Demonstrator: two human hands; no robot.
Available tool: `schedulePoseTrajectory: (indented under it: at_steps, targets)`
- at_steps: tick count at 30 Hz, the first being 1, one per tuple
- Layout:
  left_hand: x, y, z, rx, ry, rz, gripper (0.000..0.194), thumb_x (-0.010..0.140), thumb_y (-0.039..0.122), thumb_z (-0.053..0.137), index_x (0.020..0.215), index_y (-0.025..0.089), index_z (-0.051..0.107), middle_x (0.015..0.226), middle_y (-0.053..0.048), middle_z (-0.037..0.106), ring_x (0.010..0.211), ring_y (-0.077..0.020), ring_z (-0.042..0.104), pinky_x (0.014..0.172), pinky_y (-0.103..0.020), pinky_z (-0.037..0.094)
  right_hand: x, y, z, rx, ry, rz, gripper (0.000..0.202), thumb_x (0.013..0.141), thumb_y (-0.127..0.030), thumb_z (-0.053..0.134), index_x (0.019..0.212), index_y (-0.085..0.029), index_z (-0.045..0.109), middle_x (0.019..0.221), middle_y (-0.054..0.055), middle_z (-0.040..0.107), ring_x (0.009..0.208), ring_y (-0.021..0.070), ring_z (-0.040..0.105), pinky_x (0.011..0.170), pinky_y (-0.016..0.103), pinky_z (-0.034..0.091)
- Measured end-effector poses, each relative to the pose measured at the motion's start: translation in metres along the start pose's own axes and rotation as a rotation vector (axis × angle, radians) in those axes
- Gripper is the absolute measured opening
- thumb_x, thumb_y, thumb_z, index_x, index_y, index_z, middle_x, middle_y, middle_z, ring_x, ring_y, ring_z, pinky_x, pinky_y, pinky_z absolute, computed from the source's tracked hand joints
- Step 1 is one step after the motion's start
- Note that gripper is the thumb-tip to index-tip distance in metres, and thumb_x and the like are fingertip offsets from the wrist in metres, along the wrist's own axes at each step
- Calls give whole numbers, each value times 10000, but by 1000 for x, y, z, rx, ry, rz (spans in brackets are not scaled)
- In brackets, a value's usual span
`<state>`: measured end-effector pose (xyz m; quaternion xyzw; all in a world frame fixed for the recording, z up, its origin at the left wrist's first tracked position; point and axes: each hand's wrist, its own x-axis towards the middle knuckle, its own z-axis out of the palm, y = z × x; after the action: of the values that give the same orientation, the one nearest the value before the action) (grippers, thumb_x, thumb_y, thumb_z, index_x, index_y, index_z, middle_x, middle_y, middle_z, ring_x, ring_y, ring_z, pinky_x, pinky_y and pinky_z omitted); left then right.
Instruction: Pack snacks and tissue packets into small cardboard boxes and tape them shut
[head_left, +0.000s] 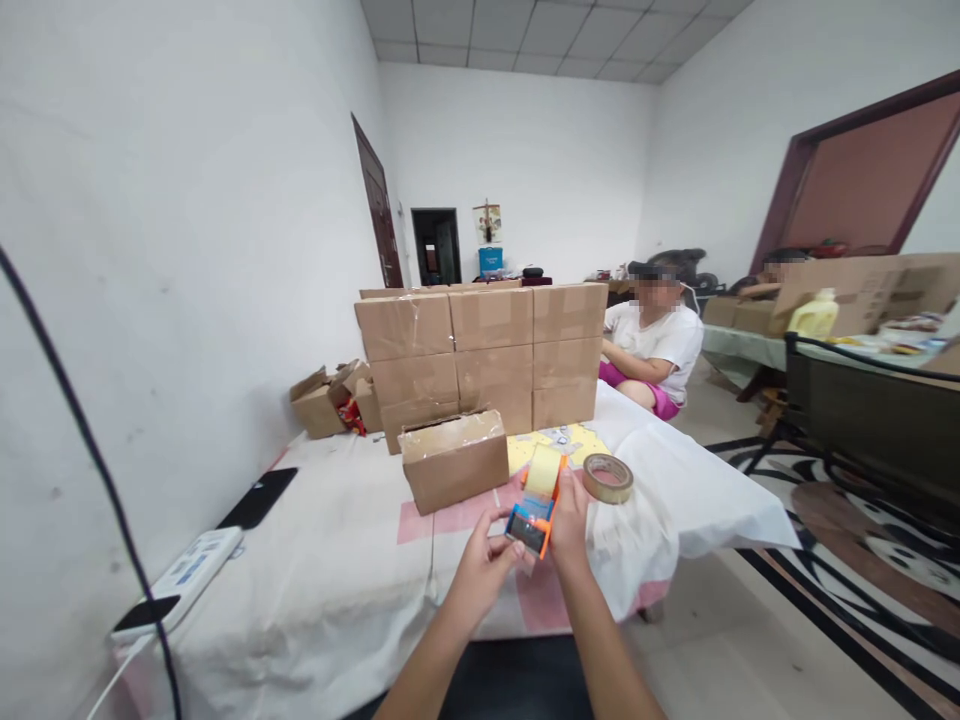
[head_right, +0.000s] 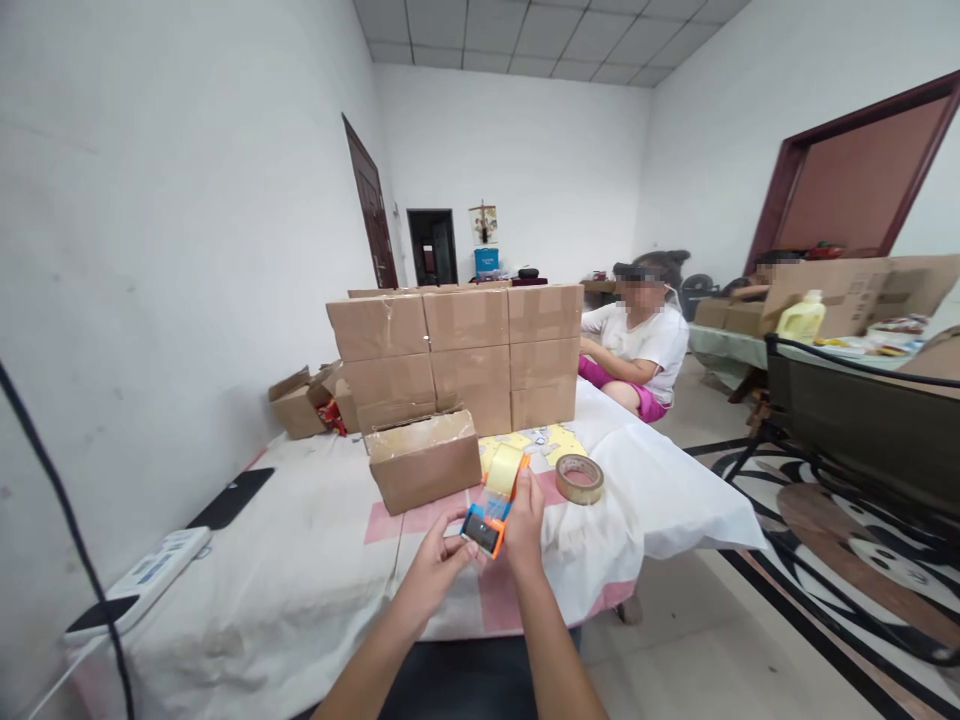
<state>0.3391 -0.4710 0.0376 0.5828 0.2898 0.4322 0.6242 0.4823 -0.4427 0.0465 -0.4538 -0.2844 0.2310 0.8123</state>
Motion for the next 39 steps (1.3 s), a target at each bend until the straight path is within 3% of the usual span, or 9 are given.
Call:
schedulePoseTrajectory:
  at_steps: [7,15,20,29,39]
  targets:
    - [0,3,0,-32,-5,60,717,751,546,782,1252,166,438,748,-52,754,722,-195,698,750,-295,470,-1,-3,3,9,11,116,525,832,-634,559,1033,-160,662,978,52,706,908,213,644,791,313,503]
    - [2,-2,-6,-4,-20,84,714,769,529,774,1282,171,431,755,-45,736,741,-208,699,744,-297,460,-5,-5,0,-63,-45,30,480,866,-644,528,897,-175,627,854,31,671,801,199,608,753,320,473]
    - [2,-2,-7,-35,-55,60,764,762,501,791,1344,180,414,788,-38,716,770,-208,696,742,-297,458,-8,-12,1,-106,-1,-46,476,888,-638,502,881,-177,622,813,30,657,779,199,584,738,317,454]
    - [4,-11,-3,-58,-18,41,770,721,459,828,1317,164,439,737,-20,693,719,-191,667,726,-299,467,-6,-9,1,-48,-17,1,479,877,-643,513,817,-180,620,719,15,626,686,188,557,670,318,443]
    - [8,-20,-7,-61,-19,47,760,724,507,817,1311,176,466,785,-38,726,763,-209,690,761,-318,475,-5,1,-2,-144,56,-13,526,893,-621,492,1087,-156,644,1087,104,678,1026,248,611,864,357,466]
